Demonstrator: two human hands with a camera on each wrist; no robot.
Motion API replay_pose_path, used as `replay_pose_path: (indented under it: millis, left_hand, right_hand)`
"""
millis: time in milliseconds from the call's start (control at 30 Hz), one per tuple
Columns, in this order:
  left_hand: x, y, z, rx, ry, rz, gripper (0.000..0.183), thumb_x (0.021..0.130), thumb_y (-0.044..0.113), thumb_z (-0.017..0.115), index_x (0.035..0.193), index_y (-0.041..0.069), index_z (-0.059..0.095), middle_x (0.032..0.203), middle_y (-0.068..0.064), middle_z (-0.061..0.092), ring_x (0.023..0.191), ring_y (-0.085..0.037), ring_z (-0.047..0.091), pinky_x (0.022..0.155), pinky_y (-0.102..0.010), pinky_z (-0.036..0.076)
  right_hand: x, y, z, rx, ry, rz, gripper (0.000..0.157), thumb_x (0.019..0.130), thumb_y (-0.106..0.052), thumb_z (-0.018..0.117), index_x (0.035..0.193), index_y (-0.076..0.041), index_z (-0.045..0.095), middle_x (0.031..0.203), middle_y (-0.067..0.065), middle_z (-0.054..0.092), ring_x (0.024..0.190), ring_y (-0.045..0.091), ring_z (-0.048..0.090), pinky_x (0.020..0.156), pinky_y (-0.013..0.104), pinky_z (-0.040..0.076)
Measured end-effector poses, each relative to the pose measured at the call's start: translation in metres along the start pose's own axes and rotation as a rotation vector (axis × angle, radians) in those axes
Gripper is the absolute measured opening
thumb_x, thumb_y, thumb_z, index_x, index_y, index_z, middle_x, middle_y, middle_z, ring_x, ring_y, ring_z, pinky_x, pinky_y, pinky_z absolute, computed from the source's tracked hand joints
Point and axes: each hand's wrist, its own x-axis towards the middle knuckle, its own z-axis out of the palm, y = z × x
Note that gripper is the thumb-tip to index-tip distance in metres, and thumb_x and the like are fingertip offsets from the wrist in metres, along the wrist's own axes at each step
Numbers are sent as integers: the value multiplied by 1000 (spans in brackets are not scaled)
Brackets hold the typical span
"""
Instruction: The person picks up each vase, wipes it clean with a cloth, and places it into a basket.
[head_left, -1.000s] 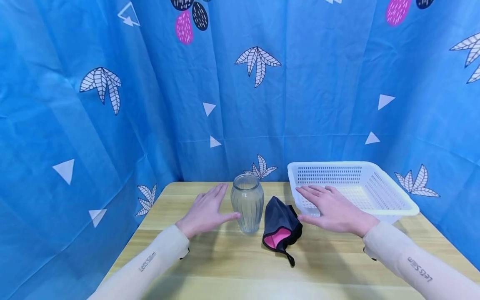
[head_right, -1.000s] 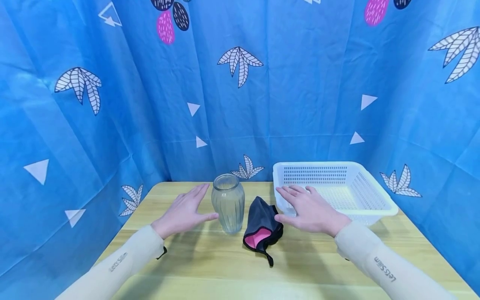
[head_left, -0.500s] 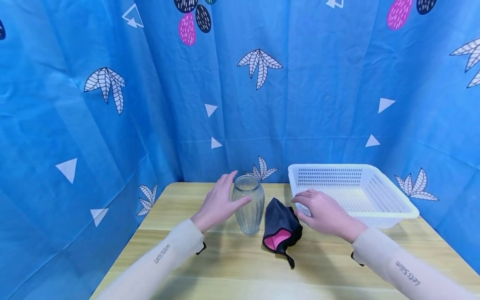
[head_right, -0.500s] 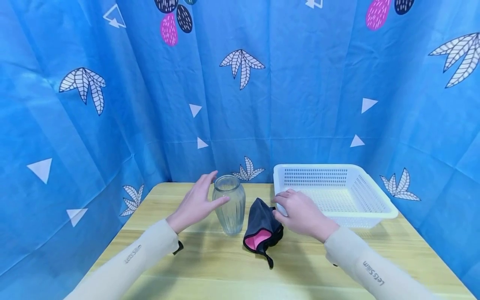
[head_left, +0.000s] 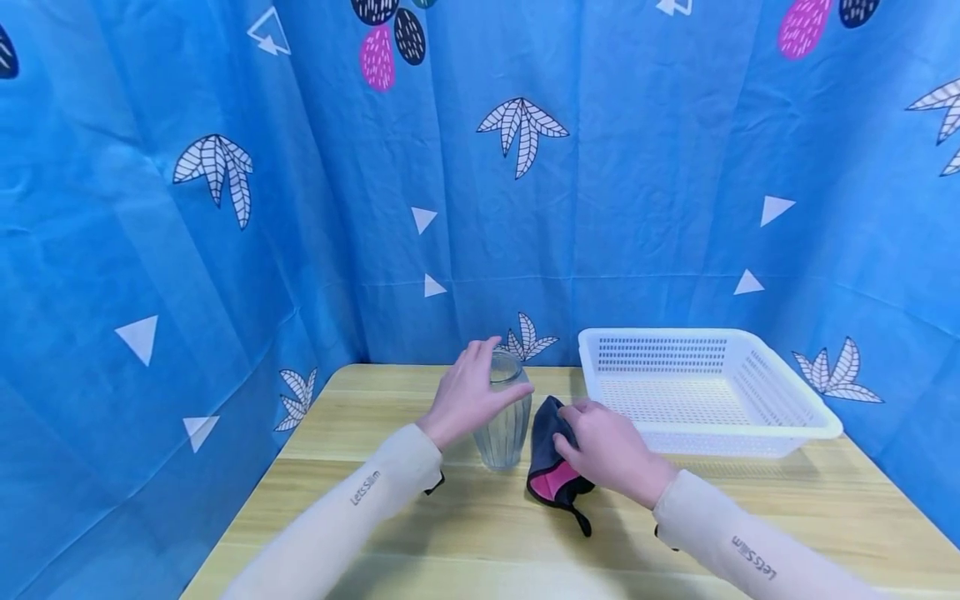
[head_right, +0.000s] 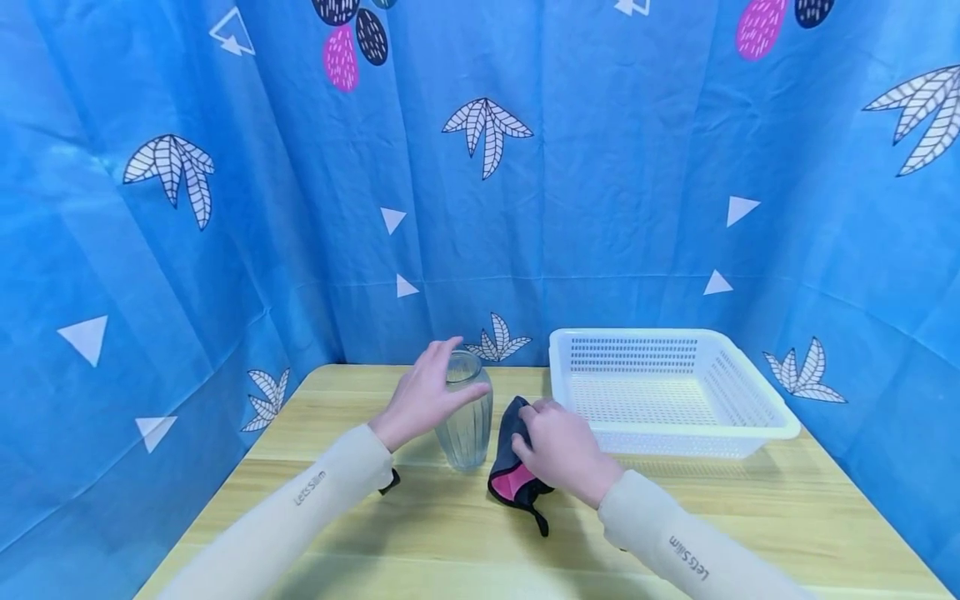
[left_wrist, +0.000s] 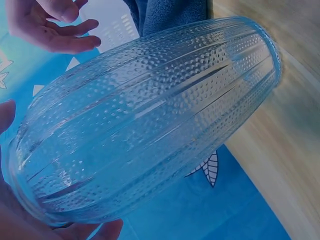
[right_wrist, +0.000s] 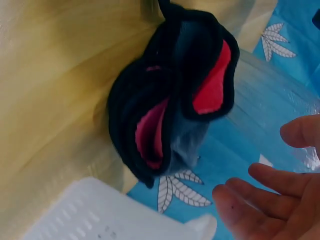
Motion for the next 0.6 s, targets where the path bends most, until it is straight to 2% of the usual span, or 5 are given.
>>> replay_pose_path:
  millis: [200,333,467,600]
  left_hand:
    - [2,1,2,25,11,3,90,85,71,62,152,17,39,142,-5,52,125,-25,54,103,-46,48]
    - [4,2,1,32,10,7,86,86,68,64,152,17,40,141,-5,52,126,-25,54,104,-47,48]
    - [3,2,2,32,2,6,86,86,67,64,151,17,41,142,-5,52,128,-25,53,105,-48,47]
    - [2,1,5,26,0,8,85,86,64,66,151,16,42,142,-6,52,128,-26,53,105,-48,46]
  right_hand:
    - [1,-10,8,-34,-47,24,43,92,-32,70,117,4,68,112,20,71,103,35,69,83,49,59]
    - [2,-13,16,-111,-92,66,51,95,-38,67,121,6,63,113,23,68,99,38,67,81,49,59]
    - [2,-14,29,-234,-42,59,52,94,-38,67,117,8,61,104,24,66,78,35,66,65,45,60]
    - [2,-14,41,-345,45,42,48,92,-34,71,108,10,62,101,28,67,52,27,59,44,38,53]
